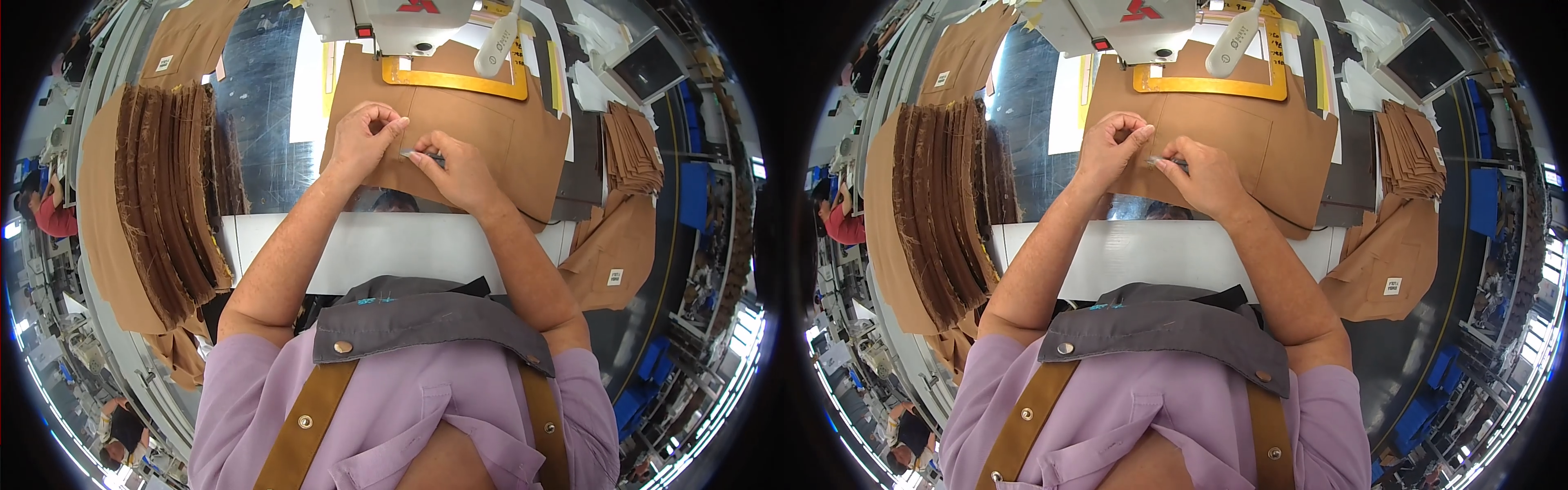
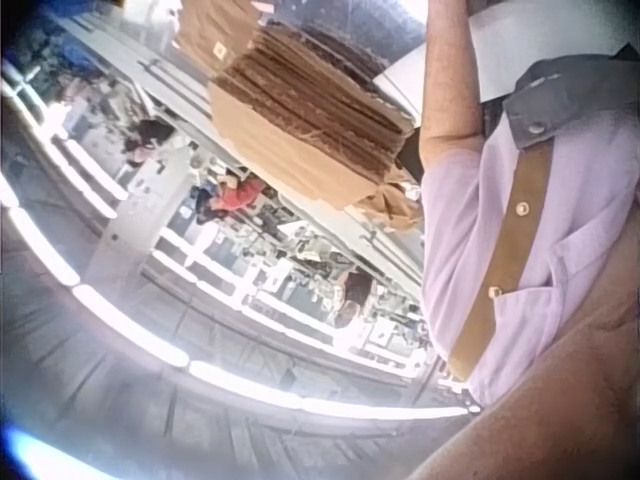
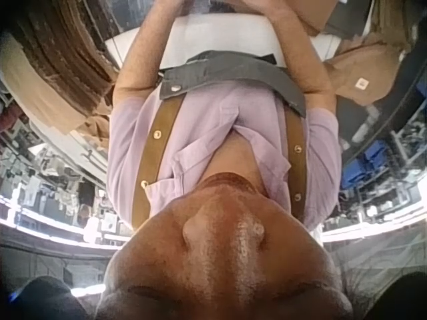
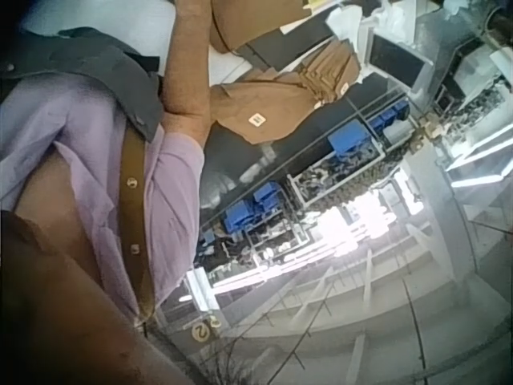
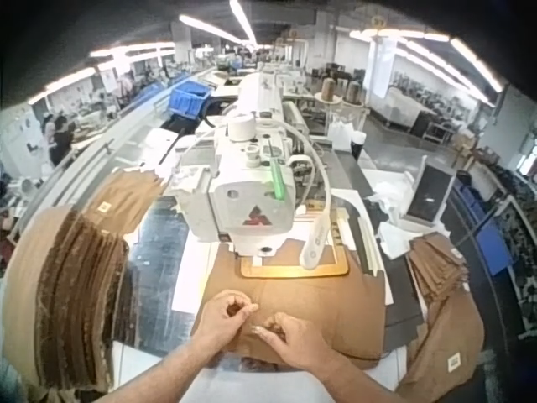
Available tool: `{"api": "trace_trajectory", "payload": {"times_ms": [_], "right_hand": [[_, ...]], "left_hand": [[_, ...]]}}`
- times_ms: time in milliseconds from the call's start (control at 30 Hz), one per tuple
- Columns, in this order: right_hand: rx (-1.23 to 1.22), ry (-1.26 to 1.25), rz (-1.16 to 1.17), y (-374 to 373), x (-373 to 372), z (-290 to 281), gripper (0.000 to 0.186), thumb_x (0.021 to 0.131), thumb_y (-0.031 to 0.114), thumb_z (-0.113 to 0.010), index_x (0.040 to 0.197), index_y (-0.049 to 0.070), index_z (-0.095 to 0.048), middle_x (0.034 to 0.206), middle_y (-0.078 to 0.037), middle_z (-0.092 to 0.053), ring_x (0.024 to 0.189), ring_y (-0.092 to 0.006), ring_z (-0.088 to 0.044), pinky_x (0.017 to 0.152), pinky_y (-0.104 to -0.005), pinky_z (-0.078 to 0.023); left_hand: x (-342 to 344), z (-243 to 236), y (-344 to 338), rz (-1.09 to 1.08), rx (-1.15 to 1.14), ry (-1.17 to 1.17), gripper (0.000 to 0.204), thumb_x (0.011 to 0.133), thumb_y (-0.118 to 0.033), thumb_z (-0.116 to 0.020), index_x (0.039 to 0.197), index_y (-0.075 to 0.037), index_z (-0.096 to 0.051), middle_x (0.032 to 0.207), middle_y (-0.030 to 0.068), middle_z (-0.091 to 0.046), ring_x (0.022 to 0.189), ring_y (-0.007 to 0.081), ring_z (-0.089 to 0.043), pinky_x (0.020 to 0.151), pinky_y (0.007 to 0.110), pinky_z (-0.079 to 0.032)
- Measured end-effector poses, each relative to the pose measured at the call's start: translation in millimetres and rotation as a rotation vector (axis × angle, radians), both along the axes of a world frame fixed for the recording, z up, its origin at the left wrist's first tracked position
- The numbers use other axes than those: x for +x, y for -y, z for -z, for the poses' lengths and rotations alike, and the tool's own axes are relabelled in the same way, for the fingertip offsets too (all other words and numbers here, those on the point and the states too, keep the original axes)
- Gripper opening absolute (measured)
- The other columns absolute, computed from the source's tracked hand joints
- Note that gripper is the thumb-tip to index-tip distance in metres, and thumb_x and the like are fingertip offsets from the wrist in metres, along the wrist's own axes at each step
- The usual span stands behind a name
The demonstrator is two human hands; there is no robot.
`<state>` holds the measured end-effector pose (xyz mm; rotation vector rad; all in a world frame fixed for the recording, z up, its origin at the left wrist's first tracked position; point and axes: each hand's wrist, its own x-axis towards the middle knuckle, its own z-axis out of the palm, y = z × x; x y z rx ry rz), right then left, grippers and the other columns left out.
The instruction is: Sewing a leather pocket onto a larger piece of material using an industrial sewing machine.
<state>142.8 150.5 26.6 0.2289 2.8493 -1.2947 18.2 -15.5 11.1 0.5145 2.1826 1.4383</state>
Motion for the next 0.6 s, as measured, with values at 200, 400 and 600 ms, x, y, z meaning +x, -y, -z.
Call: {"api": "trace_trajectory", "payload": {"times_ms": [200,400,600], "right_hand": [[-0.153,0.034,0.353,-41.8,24.2,-11.8,0.031,0.094,0.031,-0.075,0.109,0.004,-0.067,0.093,-0.009,-0.071,0.082,-0.0161,-0.066,0.075,-0.0313,-0.053],[-0.196,-0.204,0.515,-92.4,54.1,-6.5,0.031,0.097,0.024,-0.076,0.114,0.000,-0.067,0.099,-0.004,-0.072,0.090,-0.0091,-0.064,0.082,-0.0251,-0.052],[-0.184,-0.391,0.516,-109.2,56.8,-32.8,0.029,0.097,0.019,-0.076,0.115,-0.002,-0.068,0.105,-0.006,-0.072,0.096,-0.0100,-0.065,0.089,-0.0257,-0.052]], "left_hand": [[12.3,12.1,4.3,-0.209,-0.422,-0.933,0.035,0.087,-0.032,-0.081,0.116,-0.014,-0.072,0.154,0.0117,-0.049,0.137,0.0308,-0.053,0.116,0.050,-0.034],[34.1,19.7,11.4,0.262,0.058,-0.552,0.025,0.078,0.003,-0.069,0.097,-0.010,-0.077,0.114,0.0041,-0.076,0.126,0.0323,-0.063,0.112,0.051,-0.040],[75.6,-12.2,36.8,0.758,0.118,-1.010,0.002,0.072,-0.011,-0.068,0.070,-0.010,-0.069,0.106,0.0019,-0.075,0.119,0.0244,-0.064,0.113,0.045,-0.045]]}}
